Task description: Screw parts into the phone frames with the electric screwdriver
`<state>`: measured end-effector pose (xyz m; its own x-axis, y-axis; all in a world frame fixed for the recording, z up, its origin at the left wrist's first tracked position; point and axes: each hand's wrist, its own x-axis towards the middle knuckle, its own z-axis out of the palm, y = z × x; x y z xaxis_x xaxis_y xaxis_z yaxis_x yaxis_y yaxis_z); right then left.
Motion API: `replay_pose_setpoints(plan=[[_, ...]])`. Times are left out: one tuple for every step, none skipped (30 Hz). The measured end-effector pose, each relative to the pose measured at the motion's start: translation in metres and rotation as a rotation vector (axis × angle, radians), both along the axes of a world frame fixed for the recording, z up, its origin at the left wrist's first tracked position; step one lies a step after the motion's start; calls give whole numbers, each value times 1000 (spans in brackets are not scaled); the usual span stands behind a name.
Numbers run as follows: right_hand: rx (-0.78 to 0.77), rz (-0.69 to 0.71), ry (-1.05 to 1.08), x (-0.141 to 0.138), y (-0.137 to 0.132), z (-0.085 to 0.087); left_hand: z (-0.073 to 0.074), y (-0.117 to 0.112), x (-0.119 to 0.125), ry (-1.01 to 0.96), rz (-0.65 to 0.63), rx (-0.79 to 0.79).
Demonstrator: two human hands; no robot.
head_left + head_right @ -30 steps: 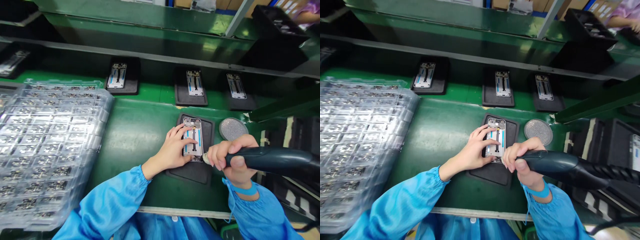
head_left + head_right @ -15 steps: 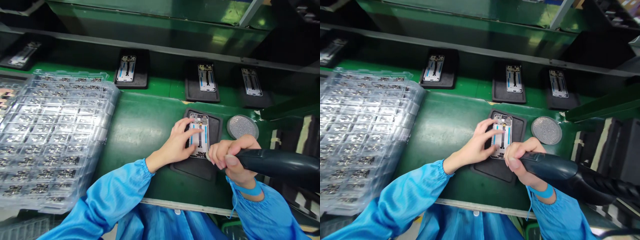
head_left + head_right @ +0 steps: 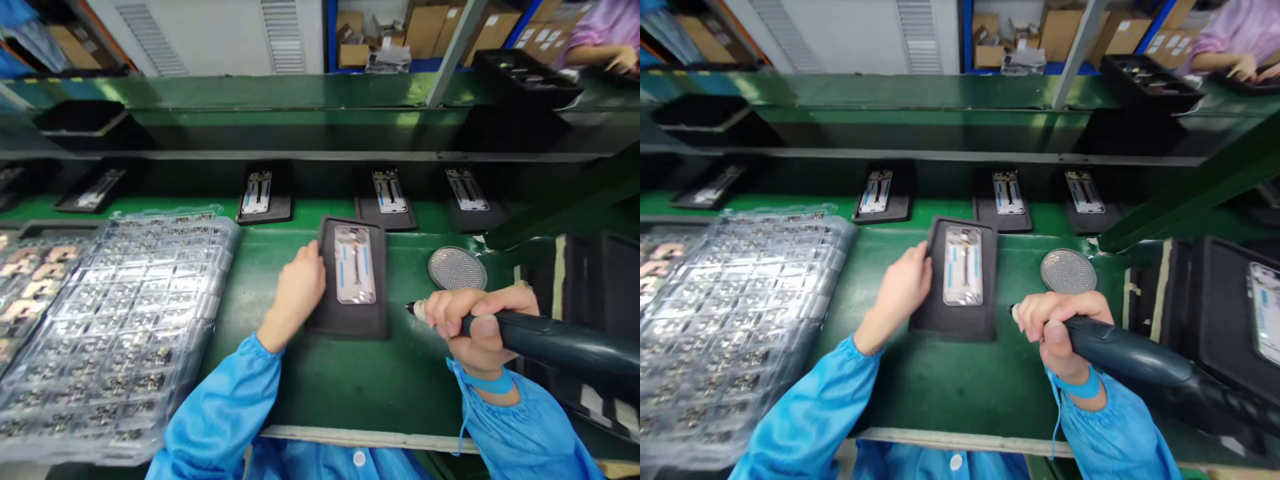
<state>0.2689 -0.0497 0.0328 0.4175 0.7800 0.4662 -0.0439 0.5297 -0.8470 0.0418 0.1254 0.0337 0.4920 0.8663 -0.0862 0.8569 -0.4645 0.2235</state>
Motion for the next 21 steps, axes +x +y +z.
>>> replay_pose_setpoints(plan=[[26,-55,-29,4,4,0,6,23,-5,2,49,54],[78,-116,-44,7,9,0,12,48,-7,10,102,91],[140,-177,-37,9,14,0,20,74,-5,20,157,111],[181,-228,-13,11,19,0,27,98,1,28,203,124],[214,-265,13,12,24,0,34,119,9,33,240,131],[231,-283,26,13,27,-1,41,137,18,35,265,137],[233,-286,20,15,30,-3,46,152,29,35,280,146],[225,-283,5,16,32,-5,49,162,41,33,289,160],[214,-284,-8,17,34,-8,51,169,53,31,296,178],[207,-288,-17,18,34,-12,52,173,65,27,297,198],[207,-294,-22,19,35,-17,51,173,78,20,287,219],[212,-302,-27,19,35,-21,49,170,93,9,257,236],[217,-308,-34,19,36,-26,45,165,109,-5,203,244],[217,-313,-44,18,36,-31,41,157,128,-22,122,240],[217,-322,-56,17,37,-36,36,147,150,-41,16,224],[224,-338,-68,16,38,-41,31,134,173,-61,-109,198],[238,-359,-84,16,40,-45,25,120,199,-82,-249,164],[261,-382,-104,16,41,-49,19,105,225,-102,-392,125],[293,-407,-128,16,43,-52,13,90,250,-121,-524,85],[325,-428,-155,17,44,-54,7,75,275,-139,-636,49],[352,-442,-184,18,46,-55,2,62,298,-152,-726,17]])
